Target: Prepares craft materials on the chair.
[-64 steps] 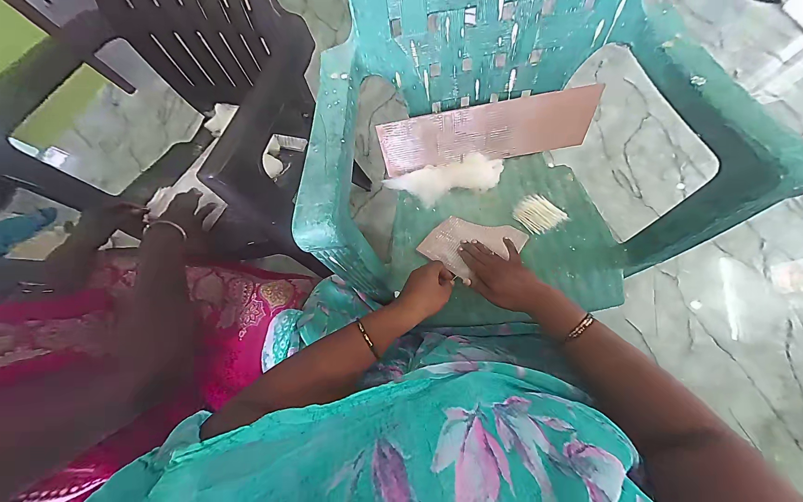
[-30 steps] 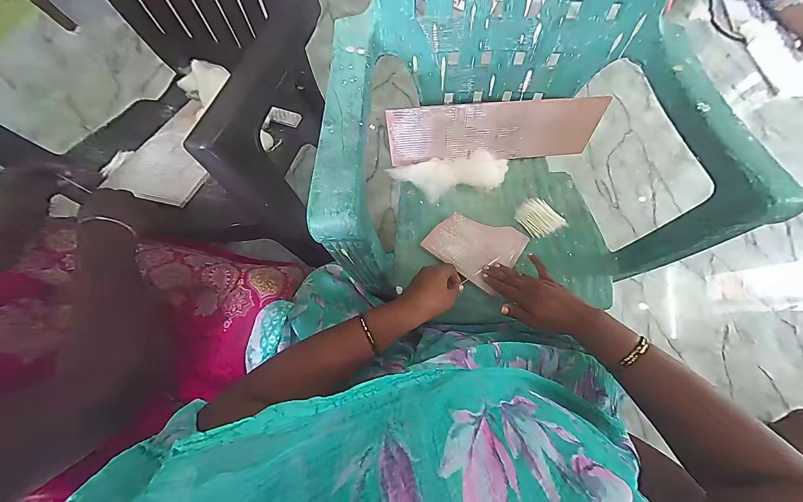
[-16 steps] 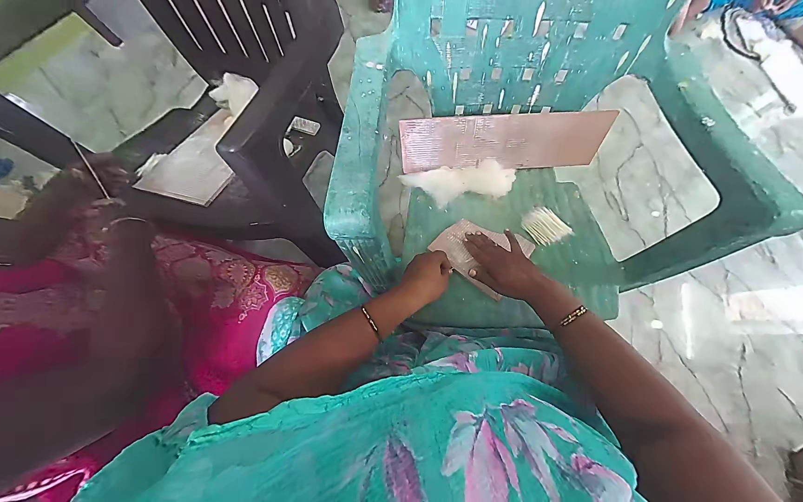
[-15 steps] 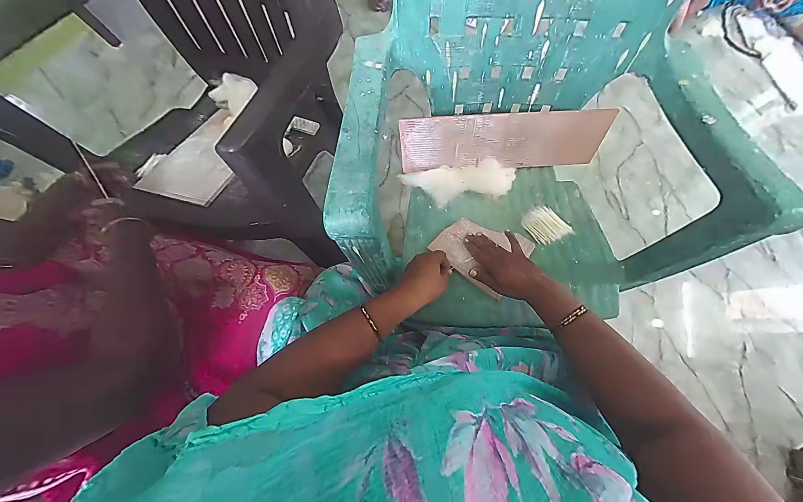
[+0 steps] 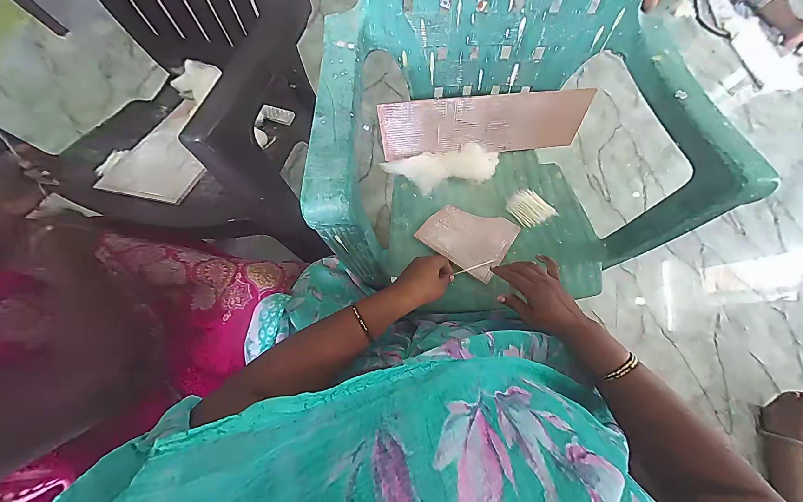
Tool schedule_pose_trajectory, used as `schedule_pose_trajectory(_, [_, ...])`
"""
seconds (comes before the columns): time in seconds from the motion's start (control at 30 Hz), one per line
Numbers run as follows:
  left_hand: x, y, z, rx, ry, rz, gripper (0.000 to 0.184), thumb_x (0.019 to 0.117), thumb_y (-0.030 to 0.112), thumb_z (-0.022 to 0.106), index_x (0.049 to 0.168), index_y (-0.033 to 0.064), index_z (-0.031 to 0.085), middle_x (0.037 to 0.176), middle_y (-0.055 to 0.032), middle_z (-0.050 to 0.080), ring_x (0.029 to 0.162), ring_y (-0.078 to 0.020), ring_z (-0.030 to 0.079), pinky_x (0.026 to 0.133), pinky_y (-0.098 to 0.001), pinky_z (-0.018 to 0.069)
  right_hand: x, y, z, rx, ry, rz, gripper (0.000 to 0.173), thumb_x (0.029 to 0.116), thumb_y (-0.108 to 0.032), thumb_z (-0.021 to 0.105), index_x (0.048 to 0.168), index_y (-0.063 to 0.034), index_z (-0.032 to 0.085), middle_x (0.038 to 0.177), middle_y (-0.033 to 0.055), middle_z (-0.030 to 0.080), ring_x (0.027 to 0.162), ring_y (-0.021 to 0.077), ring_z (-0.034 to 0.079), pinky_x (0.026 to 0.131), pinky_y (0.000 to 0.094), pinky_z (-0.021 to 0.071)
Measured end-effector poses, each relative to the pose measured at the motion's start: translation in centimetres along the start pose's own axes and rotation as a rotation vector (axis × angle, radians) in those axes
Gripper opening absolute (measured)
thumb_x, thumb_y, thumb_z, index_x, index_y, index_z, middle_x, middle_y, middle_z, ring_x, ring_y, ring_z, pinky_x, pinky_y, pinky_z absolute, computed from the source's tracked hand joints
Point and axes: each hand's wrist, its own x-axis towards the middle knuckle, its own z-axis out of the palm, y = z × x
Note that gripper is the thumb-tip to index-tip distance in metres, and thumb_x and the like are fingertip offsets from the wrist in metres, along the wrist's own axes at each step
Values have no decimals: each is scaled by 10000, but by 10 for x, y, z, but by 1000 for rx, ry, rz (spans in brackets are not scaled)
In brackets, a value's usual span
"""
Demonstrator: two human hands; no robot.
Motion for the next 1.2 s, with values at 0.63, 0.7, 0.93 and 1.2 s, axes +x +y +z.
schedule_pose_trajectory(0.63, [-25,-1,-18,30,86,62,177,1043,150,605,1077,-2,690,948,-152,678,888,-272,647,847,-492,524,1,8,-12,-40,420,261,161,985,-101,623,994,-21,762,1080,180,735,1154,418,639,1019,661,414])
schedule_pose_trajectory(0.7, [-21,-12,-21,-2,92,-8,207,1049,177,602,1125,0,679,991,-167,679,921,-284,651,875,-509,522,13,19,-24,-41,461,406,201,1013,-147,605,1047,-19,756,1110,194,727,1174,429,621,1028,657,405])
schedule_pose_trajectory(0.93, [-8,-37,-11,-53,-35,-52,292,1068,231,554,1221,1,648,1123,-179,671,1044,-277,640,971,-487,493,89,69,-38,-94,433,707,299,1040,-251,544,1117,-47,749,1168,226,706,1213,454,588,1006,673,388])
schedule_pose_trajectory(1.2, [-6,-44,-17,-46,-119,-2,281,1070,236,546,1203,17,662,1106,-155,677,1009,-242,640,943,-449,498,85,94,-29,-36,391,835,339,1055,-256,520,1158,-21,742,1218,250,688,1244,478,569,1010,703,379])
